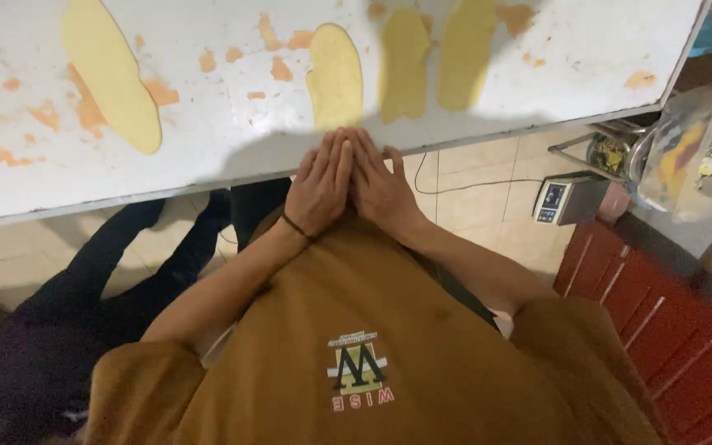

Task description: The person repeatedly flattens small dough pieces on a white countertop using a wooden rolling pin. They roll each piece into an oval, then move it aside to make space for the next one. The process is repeated several times.

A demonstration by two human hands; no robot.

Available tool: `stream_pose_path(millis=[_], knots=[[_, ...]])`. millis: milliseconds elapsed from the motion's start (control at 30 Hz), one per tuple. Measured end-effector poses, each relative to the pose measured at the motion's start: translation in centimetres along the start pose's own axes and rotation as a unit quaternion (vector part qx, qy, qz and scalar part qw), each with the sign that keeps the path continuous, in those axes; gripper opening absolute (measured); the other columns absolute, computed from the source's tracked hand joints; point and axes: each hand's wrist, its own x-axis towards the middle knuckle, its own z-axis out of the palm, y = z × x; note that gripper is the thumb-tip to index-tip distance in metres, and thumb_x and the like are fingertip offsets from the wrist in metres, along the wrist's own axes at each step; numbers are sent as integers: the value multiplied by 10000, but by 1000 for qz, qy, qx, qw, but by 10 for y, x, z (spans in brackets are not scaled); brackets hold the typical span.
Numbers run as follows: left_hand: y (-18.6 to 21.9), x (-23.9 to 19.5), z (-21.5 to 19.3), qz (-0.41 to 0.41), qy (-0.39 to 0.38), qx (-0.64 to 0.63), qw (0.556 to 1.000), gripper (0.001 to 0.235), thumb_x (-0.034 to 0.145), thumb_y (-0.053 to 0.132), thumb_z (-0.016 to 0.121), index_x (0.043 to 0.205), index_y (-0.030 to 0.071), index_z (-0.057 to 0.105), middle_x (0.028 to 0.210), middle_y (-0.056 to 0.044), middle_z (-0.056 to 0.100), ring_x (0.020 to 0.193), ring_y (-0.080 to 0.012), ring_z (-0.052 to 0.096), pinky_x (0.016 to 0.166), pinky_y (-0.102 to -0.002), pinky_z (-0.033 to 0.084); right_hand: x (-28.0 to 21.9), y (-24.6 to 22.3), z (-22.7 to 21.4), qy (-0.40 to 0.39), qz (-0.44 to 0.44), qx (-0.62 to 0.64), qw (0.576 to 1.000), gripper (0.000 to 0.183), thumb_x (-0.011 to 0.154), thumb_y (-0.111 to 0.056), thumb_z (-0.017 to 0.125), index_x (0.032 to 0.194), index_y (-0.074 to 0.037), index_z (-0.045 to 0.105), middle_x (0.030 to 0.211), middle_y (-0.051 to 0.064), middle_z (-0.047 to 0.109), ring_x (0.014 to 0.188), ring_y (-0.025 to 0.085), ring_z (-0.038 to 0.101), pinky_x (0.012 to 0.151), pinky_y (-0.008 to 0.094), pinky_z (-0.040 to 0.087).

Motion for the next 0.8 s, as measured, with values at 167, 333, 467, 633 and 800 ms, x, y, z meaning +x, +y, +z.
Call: stream_pose_path(millis=[167, 333, 467, 633, 800], knots=[[-22, -3, 17, 39, 67, 33, 996, 382, 793, -60, 330, 1152, -53, 458, 971, -174, 568, 925, -272, 549, 821, -356, 409, -28, 49, 71, 86, -44, 104, 990, 172, 828, -234, 472, 823, -129, 608, 792, 36, 553, 747, 227, 539, 640, 360, 396], [-88, 101, 4, -108, 12, -260, 959, 141, 825, 33, 501, 719, 22, 408, 608, -91, 407, 561, -235, 412, 507, -325, 339, 103, 77, 10, 28, 87, 297, 950, 198, 771, -56, 489, 867, -53, 315, 777, 87, 324, 708, 235, 317, 643, 370, 262], [-103, 108, 21, -27, 12, -267, 963, 160, 720, -109, 504, 694, 35, 438, 621, -108, 436, 556, -278, 433, 465, -339, 295, 119, 91, 22, 14, 37, 325, 945, 109, 682, -45, 413, 640, -85, 320, 578, 37, 319, 539, 177, 323, 510, 328, 254], [-109, 119, -2, 105, 66, -176, 976, 164, 758, -181, 462, 717, -27, 500, 689, -103, 446, 622, -225, 408, 523, -287, 341, 120, 103, 24, 98, -93, 158, 978, 179, 790, -36, 431, 882, -43, 584, 814, 64, 596, 711, 238, 540, 588, 319, 416], [-101, 94, -23, 97, 53, -186, 976, 226, 891, -80, 468, 1099, -166, 460, 1075, -246, 513, 986, -391, 466, 919, -443, 405, 97, 83, -21, 130, -120, -10, 984, 214, 885, -12, 425, 1017, -57, 588, 1149, -9, 523, 892, 243, 484, 645, 337, 340]])
